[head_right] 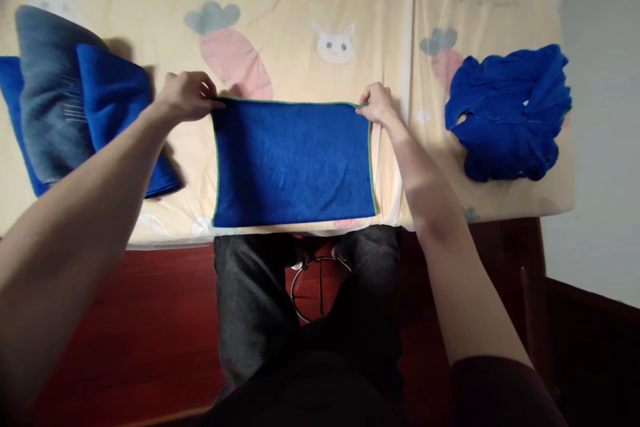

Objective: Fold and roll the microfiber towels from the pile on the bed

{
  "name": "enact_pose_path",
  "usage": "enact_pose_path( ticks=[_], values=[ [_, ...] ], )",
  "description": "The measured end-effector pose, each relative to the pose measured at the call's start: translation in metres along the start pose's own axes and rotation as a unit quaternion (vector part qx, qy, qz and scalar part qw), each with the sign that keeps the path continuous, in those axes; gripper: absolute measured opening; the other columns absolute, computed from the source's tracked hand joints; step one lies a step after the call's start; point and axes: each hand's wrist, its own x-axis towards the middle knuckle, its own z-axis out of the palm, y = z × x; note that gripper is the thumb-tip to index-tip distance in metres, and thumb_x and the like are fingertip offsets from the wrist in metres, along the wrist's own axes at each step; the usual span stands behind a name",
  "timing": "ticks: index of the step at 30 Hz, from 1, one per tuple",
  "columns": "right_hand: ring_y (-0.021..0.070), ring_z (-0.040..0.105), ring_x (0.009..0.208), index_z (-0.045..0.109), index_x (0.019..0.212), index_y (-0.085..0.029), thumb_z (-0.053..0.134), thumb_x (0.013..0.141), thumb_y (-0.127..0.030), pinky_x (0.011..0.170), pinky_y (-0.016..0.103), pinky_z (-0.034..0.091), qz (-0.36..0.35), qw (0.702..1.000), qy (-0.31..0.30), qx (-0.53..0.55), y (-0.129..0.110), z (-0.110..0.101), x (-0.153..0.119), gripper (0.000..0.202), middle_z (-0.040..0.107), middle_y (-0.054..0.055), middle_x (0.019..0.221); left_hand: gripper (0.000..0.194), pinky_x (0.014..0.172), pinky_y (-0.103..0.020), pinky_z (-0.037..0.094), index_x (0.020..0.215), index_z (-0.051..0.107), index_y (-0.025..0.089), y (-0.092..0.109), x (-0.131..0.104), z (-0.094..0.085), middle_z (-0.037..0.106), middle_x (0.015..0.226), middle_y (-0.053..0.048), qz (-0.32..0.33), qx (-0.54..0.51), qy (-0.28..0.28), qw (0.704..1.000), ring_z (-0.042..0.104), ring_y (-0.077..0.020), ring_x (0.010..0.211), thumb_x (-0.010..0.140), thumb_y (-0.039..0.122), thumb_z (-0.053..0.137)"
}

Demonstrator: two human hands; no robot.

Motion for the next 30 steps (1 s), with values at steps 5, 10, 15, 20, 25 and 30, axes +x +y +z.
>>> enact_pose_path(
  ticks=[5,10,15,20,25,30],
  values=[
    [0.0315,0.047,0.150,0.046,0.147,0.008,0.031,0.116,-0.026,0.125,0.057,0.036,-0.038,0.991,0.090,-0.087,-0.046,0.022,-0.026,0.048,0.048,0.028,0.156,0.057,0.128,-0.066,0.030,0.139,0.047,0.002,0.063,-0.019,0.019,0.056,0.150,-0.019,-0.094,-0.062,0.126,0.986,0.048,-0.0281,0.143,0.107,0.049,0.053],
    [0.0366,0.020,0.167,0.035,0.169,-0.020,0.043,0.113,-0.041,0.135,0.070,0.011,-0.200,0.975,0.040,-0.084,-0.062,0.076,-0.064,0.061,0.029,0.010,0.177,0.065,0.138,-0.064,0.005,0.156,0.048,0.017,0.104,-0.048,0.061,0.036,0.174,-0.010,0.027,-0.079,0.127,0.988,0.014,-0.0293,0.167,0.105,0.057,0.048],
    [0.0328,0.007,0.170,0.028,0.172,-0.017,0.023,0.115,-0.049,0.133,0.072,0.000,-0.136,0.986,0.054,-0.082,-0.027,0.076,-0.049,0.066,0.023,0.011,0.180,0.086,0.134,-0.065,-0.012,0.165,0.029,0.002,0.071,-0.042,0.069,0.016,0.181,-0.015,-0.037,-0.090,0.095,0.991,0.003,-0.0263,0.169,0.107,0.065,0.040],
    [0.0370,-0.002,0.170,0.025,0.173,-0.013,0.036,0.113,-0.051,0.132,0.073,-0.003,-0.132,0.983,0.073,-0.107,-0.073,0.086,-0.088,0.072,0.013,0.014,0.182,0.081,0.137,-0.058,-0.009,0.165,0.040,0.012,0.120,-0.069,0.074,0.022,0.180,-0.012,-0.009,-0.090,0.112,0.990,-0.003,-0.0287,0.170,0.105,0.067,0.041],
    [0.0300,0.008,0.170,0.028,0.173,-0.020,0.044,0.110,-0.047,0.138,0.062,0.005,-0.188,0.977,0.015,-0.099,-0.090,0.111,-0.185,0.070,0.018,0.009,0.181,0.073,0.137,-0.060,0.000,0.168,0.039,0.020,0.173,-0.159,0.098,0.023,0.180,-0.011,-0.001,-0.086,0.102,0.991,0.007,-0.0308,0.170,0.106,0.060,0.041],
    [0.0289,0.017,0.169,0.036,0.170,-0.019,0.040,0.111,-0.047,0.138,0.060,0.011,-0.133,0.986,0.072,-0.071,-0.048,0.093,-0.208,0.065,0.024,0.011,0.180,0.068,0.136,-0.066,0.007,0.168,0.039,0.022,0.161,-0.219,0.096,0.022,0.180,-0.012,-0.093,-0.076,0.158,0.980,0.011,-0.0340,0.169,0.107,0.051,0.044]
  ],
)
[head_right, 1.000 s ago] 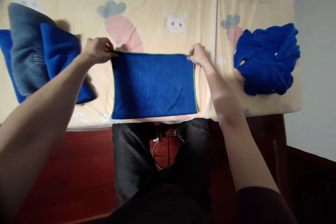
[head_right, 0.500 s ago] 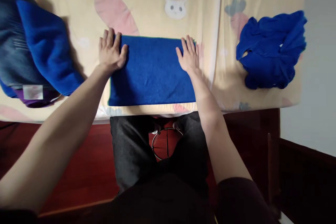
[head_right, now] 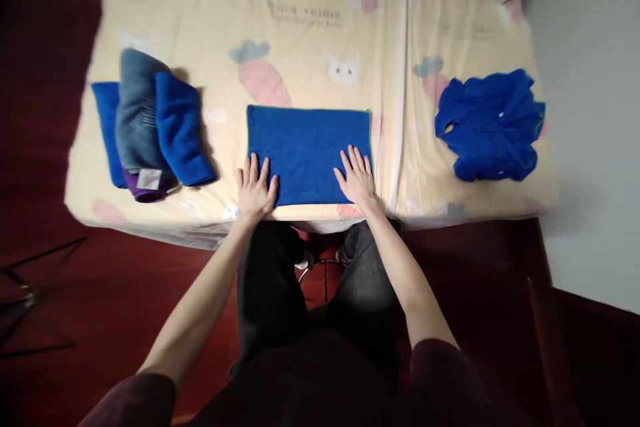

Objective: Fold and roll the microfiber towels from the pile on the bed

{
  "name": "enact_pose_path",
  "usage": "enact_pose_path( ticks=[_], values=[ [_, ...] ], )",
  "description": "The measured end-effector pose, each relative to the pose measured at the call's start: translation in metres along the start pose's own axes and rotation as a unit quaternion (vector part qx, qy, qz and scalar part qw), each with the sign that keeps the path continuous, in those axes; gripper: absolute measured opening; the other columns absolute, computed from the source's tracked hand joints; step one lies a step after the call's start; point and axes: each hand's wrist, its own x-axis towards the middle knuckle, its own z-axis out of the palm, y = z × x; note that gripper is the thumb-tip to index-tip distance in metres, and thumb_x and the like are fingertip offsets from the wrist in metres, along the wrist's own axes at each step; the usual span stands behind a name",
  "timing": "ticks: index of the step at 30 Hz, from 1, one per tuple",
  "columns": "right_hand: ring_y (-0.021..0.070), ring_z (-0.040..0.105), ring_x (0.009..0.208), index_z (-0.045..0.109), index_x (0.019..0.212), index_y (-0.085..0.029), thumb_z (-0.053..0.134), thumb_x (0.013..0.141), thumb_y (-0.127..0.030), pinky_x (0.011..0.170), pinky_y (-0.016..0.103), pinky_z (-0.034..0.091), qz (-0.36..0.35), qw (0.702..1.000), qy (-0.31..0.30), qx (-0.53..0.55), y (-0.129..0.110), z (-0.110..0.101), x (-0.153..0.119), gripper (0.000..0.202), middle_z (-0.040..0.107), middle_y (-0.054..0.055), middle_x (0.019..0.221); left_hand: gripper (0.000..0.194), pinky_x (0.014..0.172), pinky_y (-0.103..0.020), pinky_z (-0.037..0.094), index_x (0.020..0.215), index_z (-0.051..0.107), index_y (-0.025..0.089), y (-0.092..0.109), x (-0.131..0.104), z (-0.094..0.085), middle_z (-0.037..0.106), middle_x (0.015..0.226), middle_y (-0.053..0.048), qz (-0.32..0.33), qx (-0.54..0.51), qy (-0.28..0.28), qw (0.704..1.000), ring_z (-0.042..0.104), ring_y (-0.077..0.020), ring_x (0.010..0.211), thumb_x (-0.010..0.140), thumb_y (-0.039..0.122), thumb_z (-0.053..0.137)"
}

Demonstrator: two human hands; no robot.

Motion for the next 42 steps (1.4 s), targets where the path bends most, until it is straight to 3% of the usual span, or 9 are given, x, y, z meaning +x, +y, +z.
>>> enact_pose_path(
  ticks=[4,11,14,18,24,30,38,42],
  values=[
    [0.0316,0.023,0.167,0.044,0.166,-0.017,0.044,0.110,-0.046,0.137,0.061,0.013,0.050,0.997,0.048,0.033,0.010,-0.009,-0.020,0.063,0.031,0.015,0.177,0.068,0.135,-0.068,0.013,0.167,0.039,0.016,-0.002,-0.030,-0.005,0.024,0.178,-0.018,-0.048,0.004,0.034,0.998,0.016,-0.0378,0.168,0.107,0.046,0.043],
    [0.0308,0.033,0.163,0.059,0.152,-0.016,0.045,0.104,-0.036,0.135,0.057,0.026,0.093,0.979,0.157,0.086,0.008,-0.012,-0.094,0.053,0.048,0.017,0.167,0.063,0.134,-0.066,0.019,0.162,0.043,0.017,0.004,-0.082,-0.016,0.033,0.174,-0.021,-0.071,-0.028,0.039,0.996,0.021,-0.0389,0.166,0.104,0.039,0.045],
    [0.0324,0.053,0.148,0.066,0.139,-0.013,0.045,0.101,-0.031,0.126,0.055,0.042,0.147,0.953,0.232,0.129,0.019,-0.019,-0.112,0.047,0.064,0.022,0.149,0.056,0.132,-0.061,0.028,0.155,0.050,0.015,0.002,-0.090,-0.027,0.045,0.164,-0.023,-0.067,-0.033,0.041,0.996,0.034,-0.0386,0.160,0.102,0.033,0.044],
    [0.0320,0.070,0.118,0.071,0.123,-0.011,0.052,0.091,-0.023,0.113,0.053,0.053,0.210,0.921,0.268,0.187,0.031,-0.025,-0.122,0.039,0.076,0.021,0.120,0.050,0.125,-0.054,0.040,0.146,0.057,0.017,-0.003,-0.091,-0.039,0.058,0.147,-0.021,-0.058,-0.031,0.034,0.997,0.052,-0.0357,0.144,0.098,0.022,0.044],
    [0.0305,0.068,0.116,0.074,0.111,-0.018,0.057,0.084,-0.018,0.111,0.048,0.054,0.166,0.929,0.273,0.186,0.023,-0.026,-0.125,0.032,0.077,0.016,0.113,0.047,0.119,-0.056,0.044,0.140,0.062,0.020,-0.010,-0.087,-0.044,0.066,0.133,-0.019,-0.080,-0.027,0.028,0.996,0.057,-0.0364,0.132,0.095,0.020,0.047],
    [0.0272,0.071,0.101,0.075,0.113,-0.017,0.060,0.077,-0.017,0.102,0.045,0.058,0.190,0.924,0.248,0.222,0.017,-0.021,-0.111,0.039,0.078,0.014,0.112,0.048,0.117,-0.056,0.044,0.138,0.065,0.020,-0.011,-0.081,-0.047,0.066,0.137,-0.018,-0.052,-0.023,0.040,0.998,0.054,-0.0368,0.133,0.094,0.017,0.046],
    [0.0212,0.065,0.084,0.075,0.121,-0.014,0.058,0.075,-0.017,0.087,0.036,0.059,0.220,0.916,0.197,0.270,0.016,-0.017,-0.102,0.049,0.078,0.012,0.103,0.049,0.111,-0.051,0.051,0.137,0.068,0.020,-0.027,-0.071,-0.047,0.069,0.116,-0.015,-0.057,-0.058,0.026,0.996,0.060,-0.0343,0.119,0.092,0.020,0.049],
    [0.0195,0.062,0.076,0.078,0.116,-0.013,0.058,0.072,-0.017,0.080,0.033,0.058,0.212,0.914,0.194,0.285,0.018,-0.018,-0.101,0.048,0.077,0.010,0.095,0.047,0.108,-0.051,0.053,0.133,0.070,0.021,-0.028,-0.068,-0.049,0.064,0.106,-0.014,-0.075,-0.070,0.020,0.995,0.062,-0.0333,0.112,0.089,0.022,0.052]
  ],
)
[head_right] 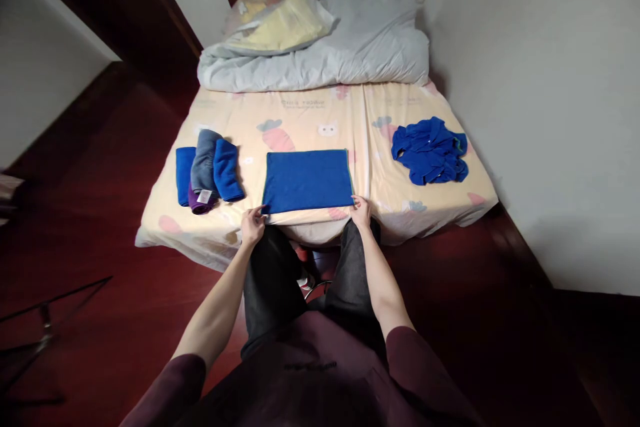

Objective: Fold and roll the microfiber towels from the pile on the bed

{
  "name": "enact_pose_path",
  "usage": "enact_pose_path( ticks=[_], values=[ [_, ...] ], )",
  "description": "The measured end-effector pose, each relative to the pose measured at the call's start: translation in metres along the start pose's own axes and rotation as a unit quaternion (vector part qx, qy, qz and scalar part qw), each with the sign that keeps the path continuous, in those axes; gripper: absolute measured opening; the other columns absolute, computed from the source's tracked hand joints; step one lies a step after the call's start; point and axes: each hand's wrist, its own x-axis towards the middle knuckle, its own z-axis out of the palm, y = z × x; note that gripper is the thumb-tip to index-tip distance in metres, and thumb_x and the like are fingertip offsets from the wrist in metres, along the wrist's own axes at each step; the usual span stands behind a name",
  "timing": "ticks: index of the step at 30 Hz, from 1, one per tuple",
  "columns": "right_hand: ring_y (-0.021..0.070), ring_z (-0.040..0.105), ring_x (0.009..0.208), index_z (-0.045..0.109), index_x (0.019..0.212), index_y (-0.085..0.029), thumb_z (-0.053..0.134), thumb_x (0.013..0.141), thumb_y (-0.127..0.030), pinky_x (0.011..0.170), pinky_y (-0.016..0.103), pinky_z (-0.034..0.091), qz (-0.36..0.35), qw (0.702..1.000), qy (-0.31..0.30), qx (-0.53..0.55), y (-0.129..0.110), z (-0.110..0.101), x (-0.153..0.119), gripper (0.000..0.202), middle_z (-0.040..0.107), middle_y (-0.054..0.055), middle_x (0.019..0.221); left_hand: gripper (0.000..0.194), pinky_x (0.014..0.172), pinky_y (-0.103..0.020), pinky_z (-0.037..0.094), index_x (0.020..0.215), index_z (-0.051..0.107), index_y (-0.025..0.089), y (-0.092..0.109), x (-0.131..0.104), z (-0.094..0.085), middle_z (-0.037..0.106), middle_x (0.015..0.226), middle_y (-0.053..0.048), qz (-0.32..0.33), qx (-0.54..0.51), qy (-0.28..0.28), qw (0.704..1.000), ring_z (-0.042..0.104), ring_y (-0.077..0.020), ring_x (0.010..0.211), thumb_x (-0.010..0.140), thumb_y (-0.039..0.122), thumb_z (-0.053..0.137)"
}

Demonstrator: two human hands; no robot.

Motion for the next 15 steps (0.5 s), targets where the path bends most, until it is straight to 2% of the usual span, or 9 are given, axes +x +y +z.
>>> enact_pose_path(
  ticks=[7,10,13,15],
  values=[
    [0.0251,0.068,0.094,0.079,0.098,-0.017,0.058,0.068,-0.013,0.093,0.039,0.058,-0.050,0.998,0.007,-0.022,0.001,-0.010,-0.007,0.037,0.078,0.011,0.101,0.042,0.110,-0.053,0.052,0.117,0.076,0.021,0.004,-0.012,-0.001,0.061,0.106,-0.015,0.017,0.001,0.027,0.999,0.059,-0.0344,0.117,0.085,0.017,0.049],
    [0.0243,0.068,0.093,0.080,0.096,-0.017,0.057,0.068,-0.011,0.092,0.038,0.058,-0.052,0.998,-0.001,-0.035,0.003,-0.015,-0.014,0.036,0.075,0.009,0.099,0.040,0.112,-0.053,0.051,0.113,0.076,0.022,0.002,-0.019,0.001,0.061,0.106,-0.014,0.021,0.002,0.034,0.999,0.058,-0.0336,0.118,0.085,0.017,0.048],
    [0.0223,0.067,0.089,0.080,0.093,-0.017,0.056,0.073,-0.011,0.089,0.035,0.060,-0.050,0.998,-0.013,-0.039,0.001,-0.017,-0.019,0.032,0.071,0.009,0.100,0.034,0.114,-0.052,0.050,0.110,0.076,0.022,-0.001,-0.024,0.002,0.060,0.114,-0.015,0.017,-0.002,0.053,0.998,0.059,-0.0322,0.120,0.089,0.022,0.050],
    [0.0234,0.068,0.098,0.080,0.091,-0.017,0.057,0.075,-0.010,0.093,0.035,0.060,-0.056,0.998,0.001,-0.039,-0.003,-0.017,-0.020,0.029,0.069,0.011,0.107,0.030,0.115,-0.050,0.050,0.109,0.074,0.022,-0.001,-0.025,0.002,0.059,0.125,-0.016,0.020,-0.005,0.065,0.998,0.058,-0.0305,0.123,0.092,0.026,0.051]
  ],
)
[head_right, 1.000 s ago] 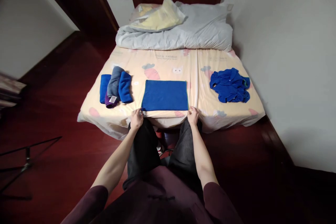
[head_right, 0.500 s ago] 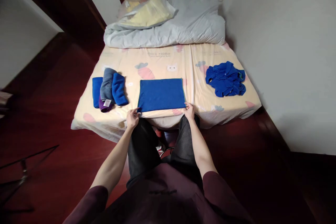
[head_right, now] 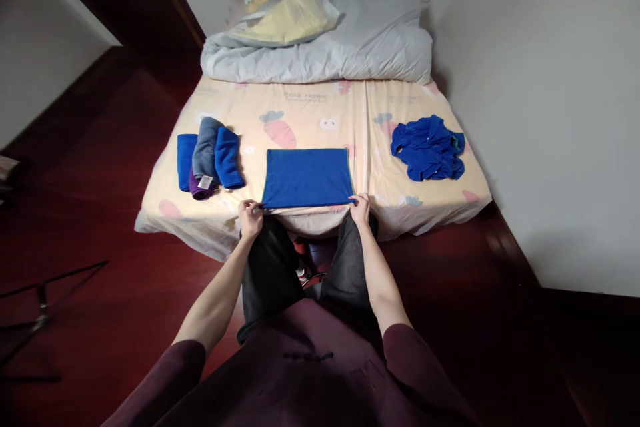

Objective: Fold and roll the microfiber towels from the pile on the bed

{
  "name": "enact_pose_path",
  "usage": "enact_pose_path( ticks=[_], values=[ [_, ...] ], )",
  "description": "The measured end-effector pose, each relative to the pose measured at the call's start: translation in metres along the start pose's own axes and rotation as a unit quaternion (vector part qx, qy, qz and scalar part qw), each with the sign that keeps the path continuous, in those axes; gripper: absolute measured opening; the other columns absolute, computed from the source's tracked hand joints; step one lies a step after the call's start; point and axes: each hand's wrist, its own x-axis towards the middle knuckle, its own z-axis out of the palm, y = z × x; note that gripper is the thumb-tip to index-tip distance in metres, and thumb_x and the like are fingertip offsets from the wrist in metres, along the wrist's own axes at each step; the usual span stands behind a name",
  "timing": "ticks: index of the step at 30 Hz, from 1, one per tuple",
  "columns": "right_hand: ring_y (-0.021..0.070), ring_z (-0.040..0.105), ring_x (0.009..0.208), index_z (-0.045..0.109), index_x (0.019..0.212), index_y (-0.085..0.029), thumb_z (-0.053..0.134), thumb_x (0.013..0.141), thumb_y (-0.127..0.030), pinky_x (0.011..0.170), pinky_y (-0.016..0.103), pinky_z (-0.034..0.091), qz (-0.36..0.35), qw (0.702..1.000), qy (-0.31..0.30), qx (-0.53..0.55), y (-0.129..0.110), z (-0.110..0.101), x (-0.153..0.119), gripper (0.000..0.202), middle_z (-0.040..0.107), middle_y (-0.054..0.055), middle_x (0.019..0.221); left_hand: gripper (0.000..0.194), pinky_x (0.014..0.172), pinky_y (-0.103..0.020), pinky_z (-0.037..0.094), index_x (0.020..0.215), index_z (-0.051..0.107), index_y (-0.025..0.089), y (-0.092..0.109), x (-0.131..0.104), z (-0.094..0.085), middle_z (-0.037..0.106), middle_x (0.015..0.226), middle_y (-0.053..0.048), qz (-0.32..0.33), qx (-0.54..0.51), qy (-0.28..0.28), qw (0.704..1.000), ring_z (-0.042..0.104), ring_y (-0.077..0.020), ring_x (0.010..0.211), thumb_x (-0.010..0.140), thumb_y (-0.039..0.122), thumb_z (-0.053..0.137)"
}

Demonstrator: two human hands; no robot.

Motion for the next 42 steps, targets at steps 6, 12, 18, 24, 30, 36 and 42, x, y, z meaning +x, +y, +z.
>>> enact_pose_path(
  ticks=[6,12,18,24,30,36,42],
  values=[
    [0.0248,0.065,0.126,0.076,0.088,-0.017,0.054,0.073,-0.006,0.116,0.039,0.051,-0.033,0.999,0.012,0.015,-0.007,0.001,0.007,0.029,0.070,0.015,0.128,0.030,0.123,-0.049,0.043,0.110,0.069,0.022,0.001,0.004,-0.001,0.064,0.141,-0.013,0.036,-0.014,-0.024,0.999,0.053,-0.0281,0.138,0.090,0.017,0.047],
    [0.0242,0.068,0.120,0.078,0.101,-0.018,0.049,0.065,-0.002,0.114,0.041,0.051,-0.035,0.999,-0.025,0.023,0.008,0.009,0.018,0.050,0.078,0.010,0.118,0.046,0.121,-0.047,0.045,0.118,0.069,0.020,-0.004,0.014,0.005,0.071,0.134,-0.011,0.022,-0.033,-0.057,0.998,0.056,-0.0261,0.138,0.080,0.005,0.046],
    [0.0258,0.070,0.115,0.082,0.095,-0.021,0.049,0.063,-0.001,0.114,0.042,0.051,-0.066,0.997,-0.022,0.034,0.020,0.017,0.023,0.050,0.081,0.007,0.110,0.043,0.117,-0.047,0.048,0.109,0.075,0.020,-0.017,0.018,0.014,0.076,0.124,-0.010,0.047,-0.091,-0.021,0.995,0.062,-0.0289,0.127,0.077,0.005,0.050],
    [0.0249,0.070,0.098,0.082,0.098,-0.019,0.053,0.070,-0.007,0.099,0.039,0.056,-0.010,0.999,0.004,0.033,0.019,0.017,0.024,0.042,0.079,0.010,0.103,0.030,0.106,-0.046,0.054,0.111,0.076,0.019,-0.022,0.021,0.019,0.073,0.106,-0.013,-0.019,-0.093,-0.001,0.996,0.064,-0.0316,0.117,0.090,0.019,0.055],
    [0.0201,0.059,0.071,0.067,0.073,-0.020,0.068,0.087,-0.038,0.078,0.032,0.053,0.019,0.999,0.040,0.020,0.016,0.016,0.021,0.023,0.066,0.003,0.071,0.029,0.100,-0.045,0.055,0.100,0.071,0.019,-0.026,0.017,0.016,0.067,0.094,-0.012,-0.086,-0.074,0.036,0.993,0.066,-0.0298,0.101,0.100,0.041,0.053],
    [0.0223,0.063,0.074,0.067,0.076,-0.022,0.061,0.094,-0.054,0.078,0.032,0.053,0.005,0.999,0.034,0.003,0.019,0.019,0.018,0.038,0.069,0.005,0.071,0.033,0.101,-0.045,0.053,0.100,0.070,0.020,-0.025,0.015,0.014,0.072,0.101,-0.014,-0.099,-0.047,0.039,0.993,0.067,-0.0300,0.102,0.102,0.044,0.047],
    [0.0238,0.067,0.075,0.070,0.078,-0.021,0.060,0.096,-0.050,0.081,0.034,0.055,0.006,0.999,0.035,-0.025,0.022,0.022,0.019,0.035,0.074,0.008,0.077,0.033,0.092,-0.041,0.052,0.099,0.067,0.020,-0.021,0.015,0.014,0.068,0.089,-0.011,-0.089,-0.022,0.036,0.995,0.066,-0.0283,0.093,0.105,0.042,0.044]
  ],
)
